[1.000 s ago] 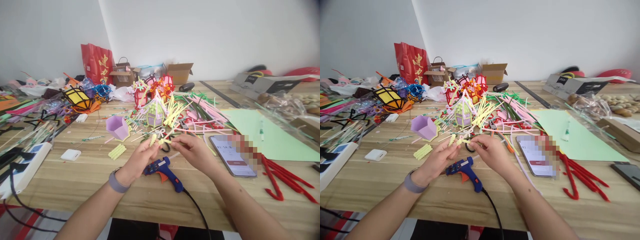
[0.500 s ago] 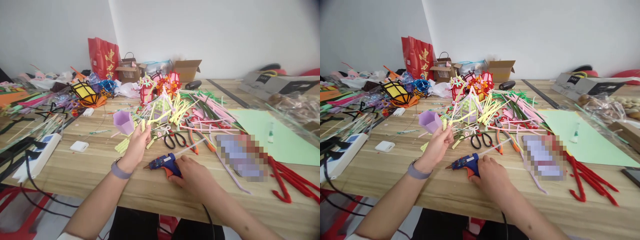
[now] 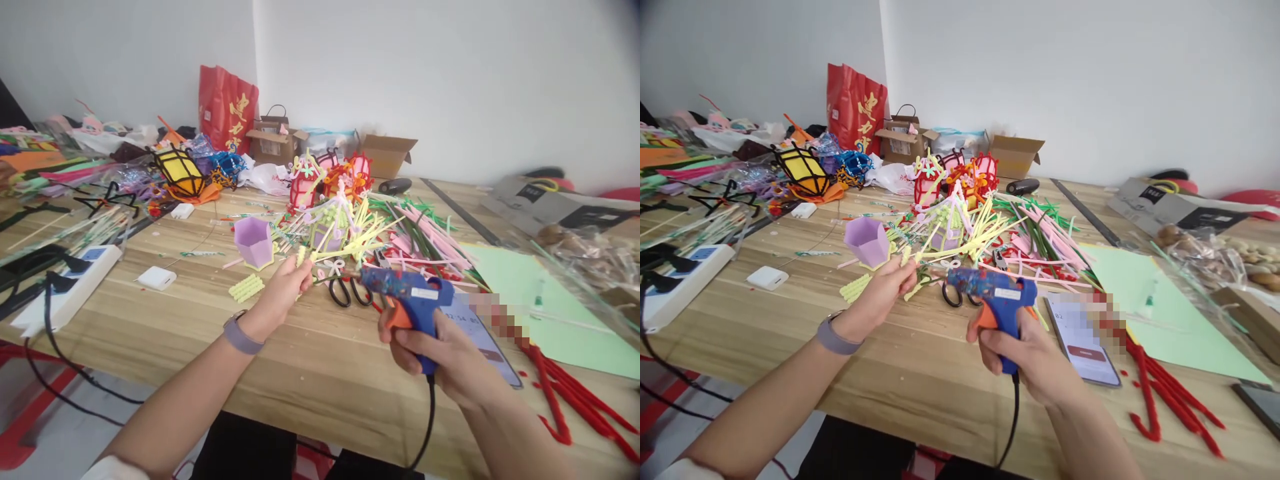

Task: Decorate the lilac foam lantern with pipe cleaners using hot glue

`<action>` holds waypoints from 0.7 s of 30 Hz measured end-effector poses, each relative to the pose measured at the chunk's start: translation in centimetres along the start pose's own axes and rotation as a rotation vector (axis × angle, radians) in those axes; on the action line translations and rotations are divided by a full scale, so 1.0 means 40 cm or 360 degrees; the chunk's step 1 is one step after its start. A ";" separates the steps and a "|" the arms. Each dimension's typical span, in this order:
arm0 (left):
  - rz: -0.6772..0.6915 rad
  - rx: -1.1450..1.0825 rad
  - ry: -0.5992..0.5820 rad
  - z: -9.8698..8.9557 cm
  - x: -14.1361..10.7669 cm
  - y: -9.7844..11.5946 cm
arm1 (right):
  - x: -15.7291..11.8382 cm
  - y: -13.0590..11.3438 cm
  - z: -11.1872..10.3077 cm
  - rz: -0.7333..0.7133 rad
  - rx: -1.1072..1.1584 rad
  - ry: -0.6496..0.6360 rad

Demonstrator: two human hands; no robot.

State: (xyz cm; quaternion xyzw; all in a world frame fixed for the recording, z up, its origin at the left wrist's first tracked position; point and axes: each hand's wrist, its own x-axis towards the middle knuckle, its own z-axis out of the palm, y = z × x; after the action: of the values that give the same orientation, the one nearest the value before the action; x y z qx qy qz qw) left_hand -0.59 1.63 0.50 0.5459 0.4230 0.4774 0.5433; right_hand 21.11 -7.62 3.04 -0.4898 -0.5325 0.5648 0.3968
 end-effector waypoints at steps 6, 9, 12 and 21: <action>-0.0092 0.0013 -0.0036 0.012 -0.002 -0.012 | 0.065 -0.004 0.008 -0.0233 0.0318 0.0040; -0.0134 0.0049 -0.0034 0.019 -0.009 -0.012 | 0.070 0.020 0.008 -0.0192 0.0285 0.0163; -0.0150 0.0124 -0.0055 0.026 -0.019 -0.007 | 0.067 0.039 0.009 -0.0128 0.0209 0.0283; -0.0114 0.0174 -0.0149 0.038 -0.034 -0.002 | 0.071 0.066 0.015 0.0001 -0.0213 0.0425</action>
State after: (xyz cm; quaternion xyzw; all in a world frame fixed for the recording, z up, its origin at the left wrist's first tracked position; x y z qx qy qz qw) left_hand 0.65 0.01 0.40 0.5810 0.4418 0.4079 0.5486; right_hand 20.11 -5.30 0.01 -0.5862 -0.5112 0.4580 0.4305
